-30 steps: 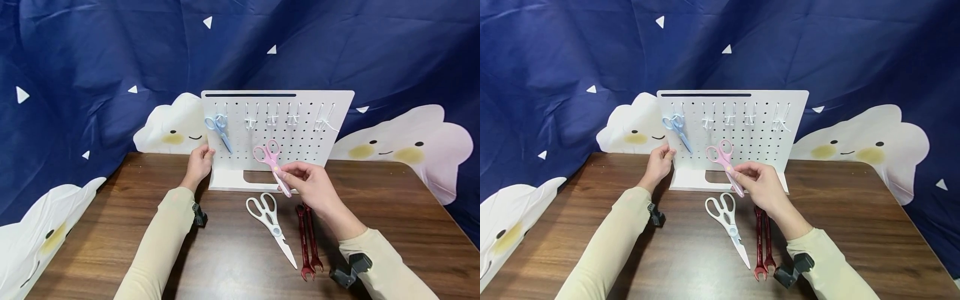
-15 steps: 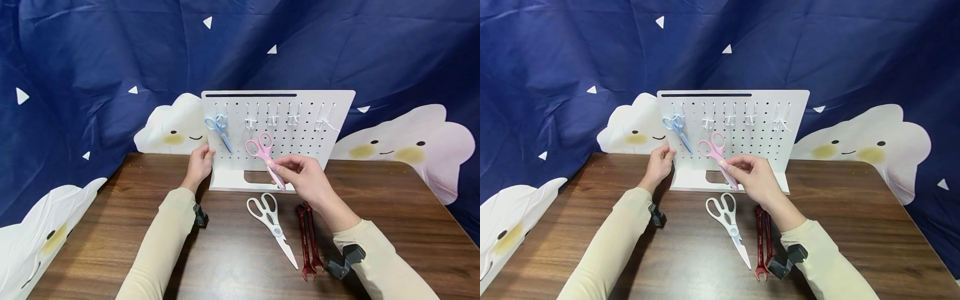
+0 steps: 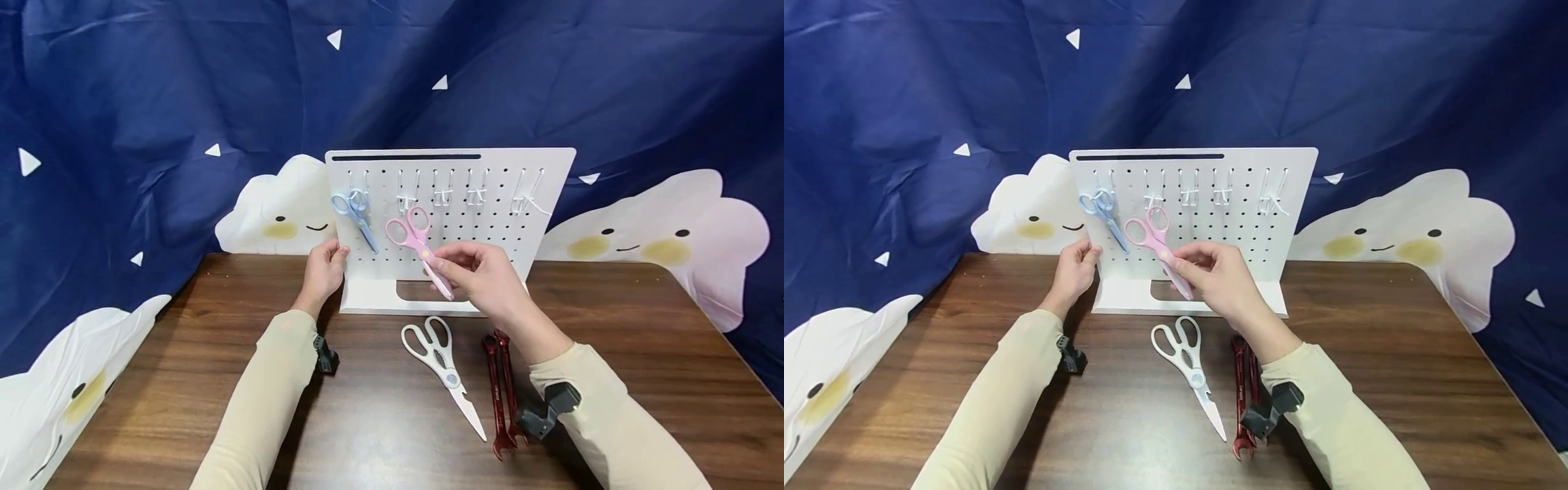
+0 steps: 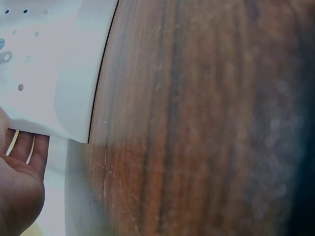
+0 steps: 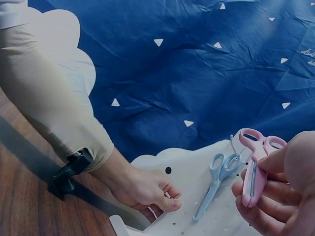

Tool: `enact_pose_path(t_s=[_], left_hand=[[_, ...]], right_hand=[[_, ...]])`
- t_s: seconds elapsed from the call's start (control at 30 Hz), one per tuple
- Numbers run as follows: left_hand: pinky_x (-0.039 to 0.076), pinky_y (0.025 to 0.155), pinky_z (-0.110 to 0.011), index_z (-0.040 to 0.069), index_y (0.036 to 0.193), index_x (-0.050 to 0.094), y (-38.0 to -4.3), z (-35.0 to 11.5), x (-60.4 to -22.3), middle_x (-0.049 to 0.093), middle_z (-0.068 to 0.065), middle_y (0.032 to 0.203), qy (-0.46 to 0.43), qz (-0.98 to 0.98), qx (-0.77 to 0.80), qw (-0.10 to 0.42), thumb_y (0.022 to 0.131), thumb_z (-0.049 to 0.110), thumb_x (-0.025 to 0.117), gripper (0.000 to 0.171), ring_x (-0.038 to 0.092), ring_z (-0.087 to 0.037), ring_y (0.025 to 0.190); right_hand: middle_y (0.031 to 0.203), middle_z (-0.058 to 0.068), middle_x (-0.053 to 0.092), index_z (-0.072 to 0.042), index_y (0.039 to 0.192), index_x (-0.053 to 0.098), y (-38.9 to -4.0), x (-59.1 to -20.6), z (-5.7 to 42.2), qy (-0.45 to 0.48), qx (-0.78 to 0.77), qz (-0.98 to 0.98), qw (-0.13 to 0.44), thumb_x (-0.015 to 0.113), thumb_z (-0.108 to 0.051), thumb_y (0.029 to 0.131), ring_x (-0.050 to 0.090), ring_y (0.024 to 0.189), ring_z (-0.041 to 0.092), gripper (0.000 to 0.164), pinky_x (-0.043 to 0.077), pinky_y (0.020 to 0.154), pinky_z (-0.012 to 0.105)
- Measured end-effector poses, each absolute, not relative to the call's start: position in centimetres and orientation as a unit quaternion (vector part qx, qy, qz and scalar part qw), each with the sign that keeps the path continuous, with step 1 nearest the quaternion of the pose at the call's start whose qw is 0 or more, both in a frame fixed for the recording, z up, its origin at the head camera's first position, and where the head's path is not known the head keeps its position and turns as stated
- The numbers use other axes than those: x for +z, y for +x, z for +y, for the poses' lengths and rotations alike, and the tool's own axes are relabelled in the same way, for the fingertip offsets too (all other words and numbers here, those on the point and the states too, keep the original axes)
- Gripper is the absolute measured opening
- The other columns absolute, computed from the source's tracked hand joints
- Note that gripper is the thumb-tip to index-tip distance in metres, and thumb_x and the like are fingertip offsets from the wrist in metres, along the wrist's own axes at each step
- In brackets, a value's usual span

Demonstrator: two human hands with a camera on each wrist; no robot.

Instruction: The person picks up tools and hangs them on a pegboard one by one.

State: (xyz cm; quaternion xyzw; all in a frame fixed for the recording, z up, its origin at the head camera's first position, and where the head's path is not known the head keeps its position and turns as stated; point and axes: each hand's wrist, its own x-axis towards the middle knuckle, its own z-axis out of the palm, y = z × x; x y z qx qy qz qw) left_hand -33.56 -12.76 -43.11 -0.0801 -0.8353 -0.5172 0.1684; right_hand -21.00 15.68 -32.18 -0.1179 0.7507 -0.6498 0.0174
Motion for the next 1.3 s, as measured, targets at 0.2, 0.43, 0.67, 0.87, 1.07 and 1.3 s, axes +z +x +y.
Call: enact_pose_path(t_s=[0.2,0.43,0.67,0.87,1.07,1.3], left_hand=[[0.031,0.059,-0.025,-0.001,0.076,0.054,-33.7,-12.8,-43.1,0.038,0.005,0.062,-0.082,-0.836,-0.518,0.161,0.108,0.011,0.064,0.036,0.04,-0.014,0.064],[0.031,0.059,-0.026,-0.002,0.075,0.054,-33.6,-12.7,-43.0,0.038,0.005,0.061,-0.085,-0.834,-0.517,0.172,0.108,0.01,0.064,0.037,0.04,-0.015,0.064],[0.031,0.059,-0.026,-0.001,0.074,0.054,-33.6,-12.8,-43.2,0.037,0.006,0.06,-0.081,-0.835,-0.516,0.171,0.108,0.01,0.064,0.037,0.039,-0.015,0.063],[0.031,0.059,-0.026,-0.003,0.075,0.054,-33.6,-12.9,-43.1,0.037,0.006,0.06,-0.084,-0.835,-0.516,0.173,0.108,0.009,0.064,0.036,0.039,-0.014,0.063],[0.03,0.059,-0.026,-0.003,0.075,0.055,-33.7,-12.9,-43.0,0.037,0.005,0.06,-0.086,-0.833,-0.516,0.178,0.107,0.01,0.065,0.036,0.038,-0.014,0.062],[0.031,0.058,-0.025,-0.008,0.083,0.063,-33.7,-12.8,-43.1,0.039,0.006,0.06,-0.079,-0.837,-0.515,0.165,0.108,0.01,0.064,0.031,0.04,-0.014,0.062]], right_hand=[[0.086,-0.004,0.073,0.015,0.125,0.066,-21.1,-31.9,15.6,-0.113,-0.653,0.749,0.013,0.069,-0.007,0.106,0.077,0.074,0.01,0.029,0.065,0.07,0.028],[0.086,-0.005,0.075,0.015,0.124,0.066,-20.9,-31.9,15.1,-0.124,-0.657,0.744,0.008,0.068,-0.005,0.105,0.078,0.074,0.011,0.028,0.065,0.072,0.029],[0.086,-0.007,0.076,0.016,0.123,0.066,-21.3,-32.5,14.8,-0.126,-0.656,0.744,0.006,0.067,-0.003,0.105,0.078,0.075,0.011,0.026,0.064,0.07,0.026],[0.086,-0.005,0.076,0.015,0.123,0.067,-21.7,-32.7,14.6,-0.129,-0.657,0.743,0.004,0.067,-0.003,0.105,0.077,0.073,0.009,0.026,0.063,0.069,0.025],[0.085,-0.005,0.075,0.014,0.123,0.068,-21.9,-32.6,14.1,-0.123,-0.662,0.739,0.01,0.069,-0.006,0.105,0.077,0.073,0.009,0.027,0.064,0.068,0.026],[0.086,-0.004,0.074,0.014,0.125,0.066,-22.4,-33.4,13.9,-0.112,-0.663,0.74,0.027,0.067,-0.004,0.106,0.077,0.073,0.01,0.027,0.065,0.069,0.027]])
